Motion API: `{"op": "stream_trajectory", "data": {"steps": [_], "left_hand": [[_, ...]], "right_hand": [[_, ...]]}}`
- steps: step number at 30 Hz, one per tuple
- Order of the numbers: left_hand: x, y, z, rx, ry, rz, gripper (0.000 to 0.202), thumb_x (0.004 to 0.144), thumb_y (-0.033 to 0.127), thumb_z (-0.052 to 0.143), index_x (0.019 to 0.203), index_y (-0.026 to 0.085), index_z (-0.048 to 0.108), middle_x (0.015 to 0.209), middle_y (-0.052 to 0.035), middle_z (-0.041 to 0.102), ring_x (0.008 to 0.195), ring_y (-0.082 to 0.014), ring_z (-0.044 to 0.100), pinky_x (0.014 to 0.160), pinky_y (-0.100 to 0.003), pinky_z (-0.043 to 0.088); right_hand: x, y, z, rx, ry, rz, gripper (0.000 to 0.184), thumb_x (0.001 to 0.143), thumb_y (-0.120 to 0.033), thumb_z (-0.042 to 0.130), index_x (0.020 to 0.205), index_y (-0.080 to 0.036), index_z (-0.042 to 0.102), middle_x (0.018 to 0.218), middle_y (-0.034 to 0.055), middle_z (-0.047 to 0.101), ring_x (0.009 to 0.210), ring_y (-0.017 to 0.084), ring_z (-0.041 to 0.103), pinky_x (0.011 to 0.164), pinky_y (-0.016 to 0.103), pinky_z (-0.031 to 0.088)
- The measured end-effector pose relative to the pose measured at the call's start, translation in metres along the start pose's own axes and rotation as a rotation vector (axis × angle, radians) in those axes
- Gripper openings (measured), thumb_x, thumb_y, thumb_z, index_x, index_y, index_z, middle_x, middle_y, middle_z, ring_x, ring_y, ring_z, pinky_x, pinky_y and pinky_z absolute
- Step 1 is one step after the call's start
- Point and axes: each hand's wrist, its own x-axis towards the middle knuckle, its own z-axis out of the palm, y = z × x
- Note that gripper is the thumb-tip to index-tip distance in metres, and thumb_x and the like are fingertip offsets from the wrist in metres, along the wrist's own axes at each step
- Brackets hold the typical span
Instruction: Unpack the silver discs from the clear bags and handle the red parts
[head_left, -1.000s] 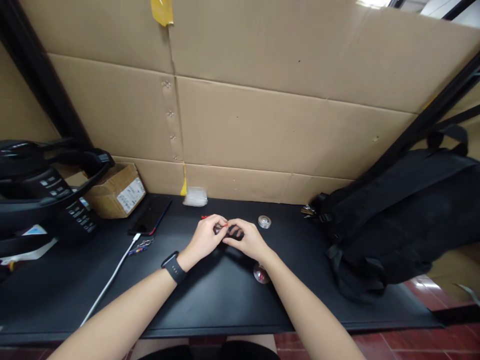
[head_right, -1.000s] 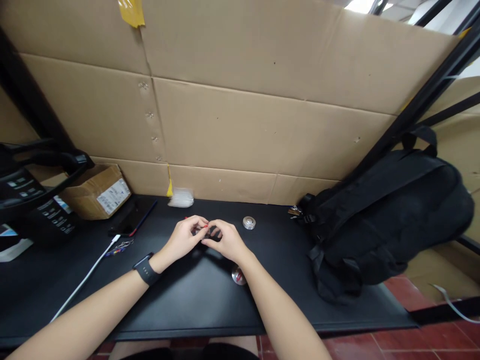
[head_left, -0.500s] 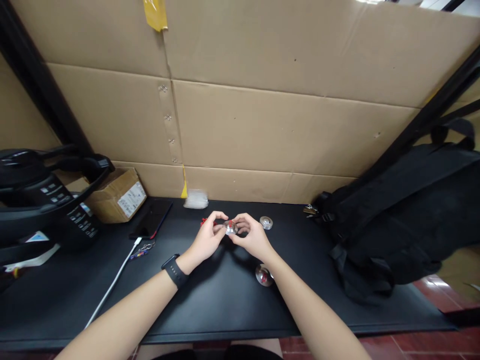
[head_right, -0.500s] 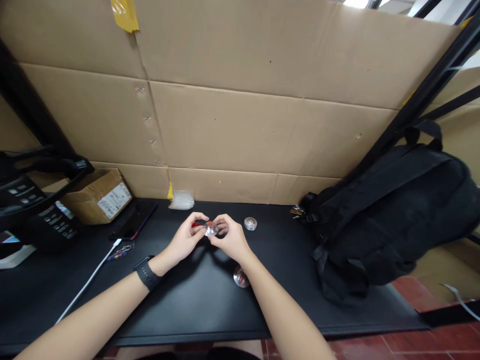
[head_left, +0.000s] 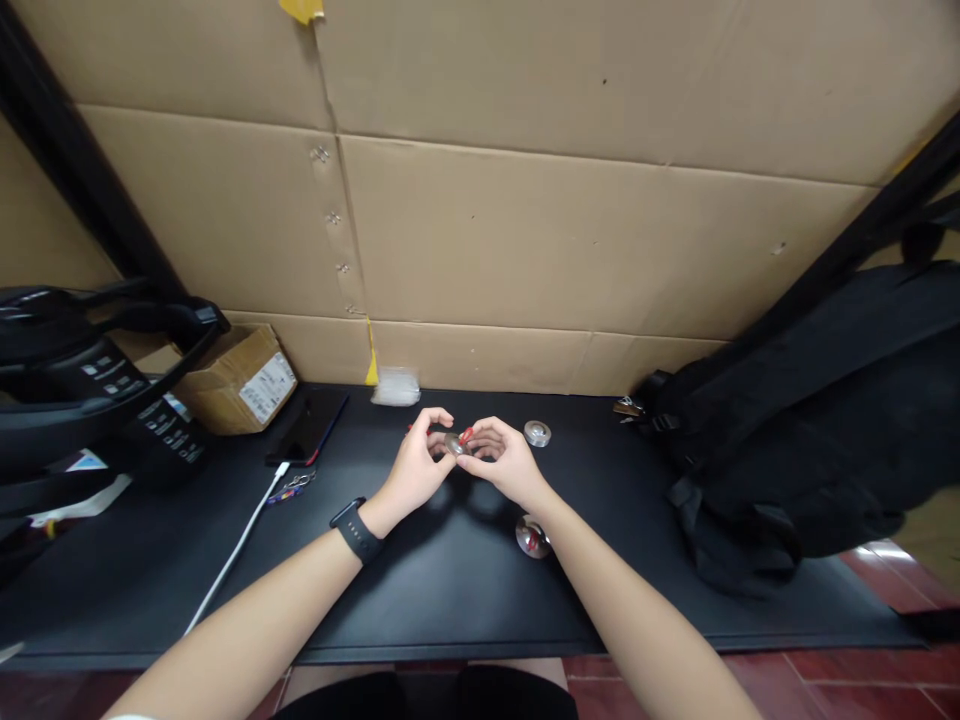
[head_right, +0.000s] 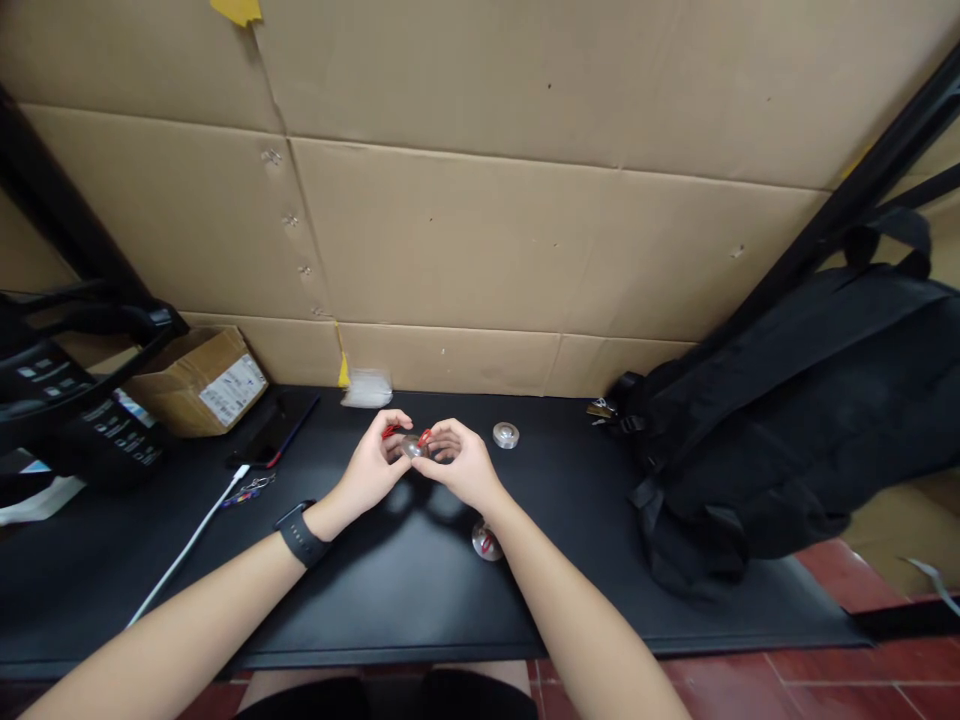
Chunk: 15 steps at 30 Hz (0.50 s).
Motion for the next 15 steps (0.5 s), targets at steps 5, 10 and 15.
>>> {"op": "stream_trajectory", "data": {"steps": [5, 10, 15], "left_hand": [[0.001, 0.007, -0.004, 0.108, -0.02, 0.035, 0.045, 0.074, 0.013, 0.067, 0.112, 0.023, 0.046, 0.116, -0.0041, 0.054, 0.081, -0.0094, 0.068, 0.072, -0.023, 0.053], [0.002, 0.005, -0.008, 0.245, -0.093, 0.114, 0.042, 0.078, 0.009, 0.061, 0.115, 0.022, 0.047, 0.115, -0.0058, 0.057, 0.087, -0.0131, 0.07, 0.076, -0.025, 0.054], [0.005, 0.011, -0.014, 0.387, -0.137, 0.179, 0.041, 0.08, 0.005, 0.057, 0.117, 0.022, 0.05, 0.118, -0.0063, 0.056, 0.086, -0.0123, 0.069, 0.075, -0.025, 0.052]], "right_hand": [[0.0, -0.002, -0.003, 0.002, -0.022, -0.02, 0.041, 0.067, -0.031, 0.082, 0.095, -0.023, 0.054, 0.101, 0.007, 0.074, 0.087, 0.02, 0.071, 0.071, 0.031, 0.056], [0.002, -0.002, -0.008, -0.02, -0.036, -0.039, 0.04, 0.064, -0.024, 0.081, 0.091, -0.023, 0.052, 0.1, 0.005, 0.073, 0.081, 0.017, 0.068, 0.061, 0.026, 0.049], [0.004, -0.004, -0.015, -0.178, 0.002, -0.086, 0.038, 0.062, -0.023, 0.08, 0.09, -0.022, 0.054, 0.097, 0.004, 0.073, 0.08, 0.017, 0.066, 0.063, 0.027, 0.048]]}}
